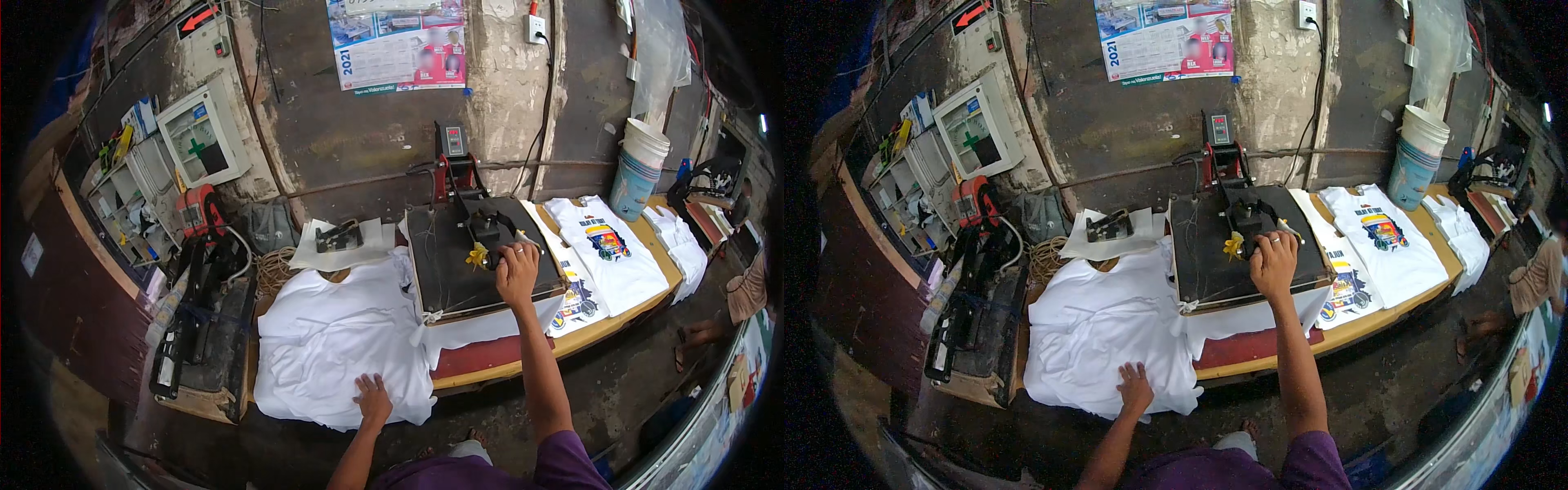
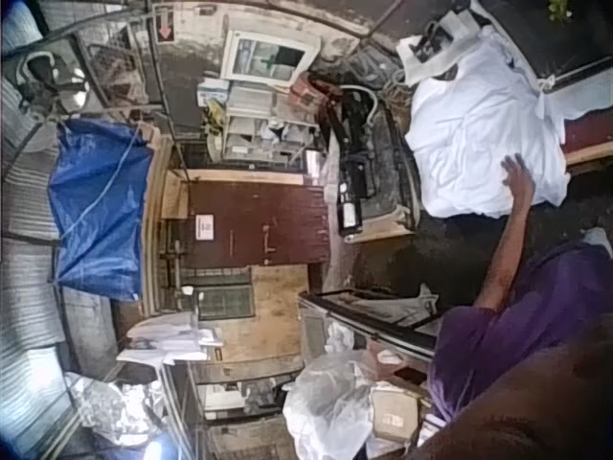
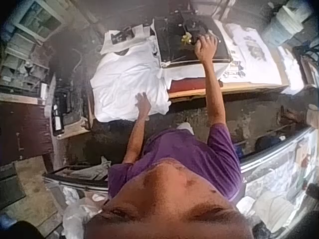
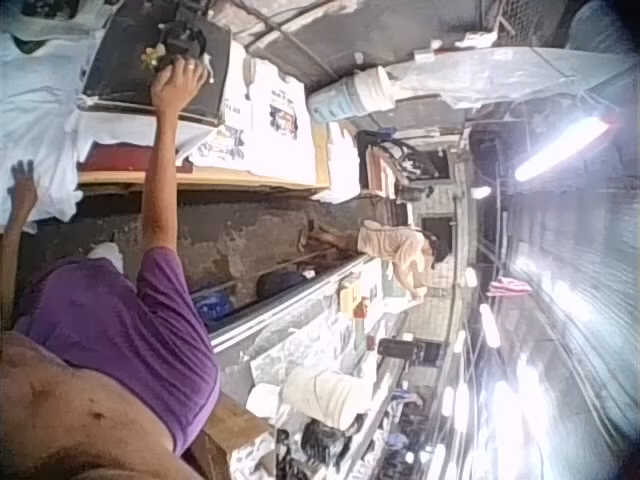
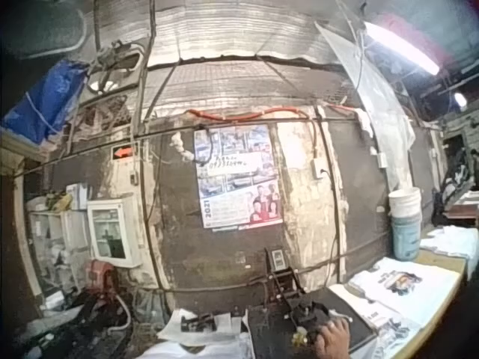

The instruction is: Printing logos onto white t-shirts using a heat press machine.

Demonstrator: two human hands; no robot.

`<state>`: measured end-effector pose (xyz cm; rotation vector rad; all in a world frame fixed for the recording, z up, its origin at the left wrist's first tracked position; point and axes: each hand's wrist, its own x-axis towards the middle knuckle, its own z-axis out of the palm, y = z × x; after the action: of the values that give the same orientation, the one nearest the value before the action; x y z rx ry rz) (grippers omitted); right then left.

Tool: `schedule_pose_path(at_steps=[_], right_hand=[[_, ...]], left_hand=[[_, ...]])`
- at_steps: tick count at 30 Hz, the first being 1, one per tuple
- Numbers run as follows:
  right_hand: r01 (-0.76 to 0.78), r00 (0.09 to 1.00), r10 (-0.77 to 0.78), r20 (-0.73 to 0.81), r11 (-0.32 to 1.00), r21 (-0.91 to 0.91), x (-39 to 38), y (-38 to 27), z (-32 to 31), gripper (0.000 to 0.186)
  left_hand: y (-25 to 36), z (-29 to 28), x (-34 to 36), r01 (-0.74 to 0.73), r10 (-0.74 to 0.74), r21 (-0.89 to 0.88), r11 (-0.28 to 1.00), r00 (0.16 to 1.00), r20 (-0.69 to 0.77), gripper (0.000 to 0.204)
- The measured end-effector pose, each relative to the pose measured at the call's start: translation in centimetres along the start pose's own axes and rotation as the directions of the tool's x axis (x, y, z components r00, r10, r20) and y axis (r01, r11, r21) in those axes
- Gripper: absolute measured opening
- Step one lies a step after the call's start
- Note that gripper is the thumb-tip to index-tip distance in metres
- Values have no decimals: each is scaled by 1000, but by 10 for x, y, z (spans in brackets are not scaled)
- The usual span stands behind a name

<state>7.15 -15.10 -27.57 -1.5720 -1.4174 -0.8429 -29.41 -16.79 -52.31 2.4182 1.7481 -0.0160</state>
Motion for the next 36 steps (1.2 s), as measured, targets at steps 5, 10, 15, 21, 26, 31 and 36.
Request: schedule_pose_path(at_steps=[5, 10, 15, 21, 26, 31, 36], right_hand=[[-4, 1000, 5, 9, 1000, -10, 0, 1, 1, 22], [-4, 1000, 4, 4, 1000, -7, -1, 2, 1, 22], [12, 1000, -12, -4, 1000, -5, 1, 1, 2, 21], [6, 999, -6, -42, 1000, 15, 2, 6, 9, 24], [14, 999, -13, -47, 1000, 22, 5, 8, 4, 23], [46, 962, -60, 268, 997, 59, 28, 20, -19, 21], [60, 751, -191, 633, 973, 222, 59, 36, -30, 37]], left_hand=[[0, -7, 1, 1, 2, -40, 999, 998, 69, 60], [-1, -11, 3, -16, 19, -26, 1000, 993, 118, 63], [-10, -2, 5, -82, 82, -2, 997, 991, 104, 61], [-6, -8, 7, -86, 83, 16, 996, 984, 157, 60], [5, -6, 10, 36, -31, -35, 999, 990, 141, 65], [-4, -34, 43, 108, -74, -244, 964, 987, 145, 48], [4, -116, 127, -234, 71, -341, 911, 902, -427, 26]])
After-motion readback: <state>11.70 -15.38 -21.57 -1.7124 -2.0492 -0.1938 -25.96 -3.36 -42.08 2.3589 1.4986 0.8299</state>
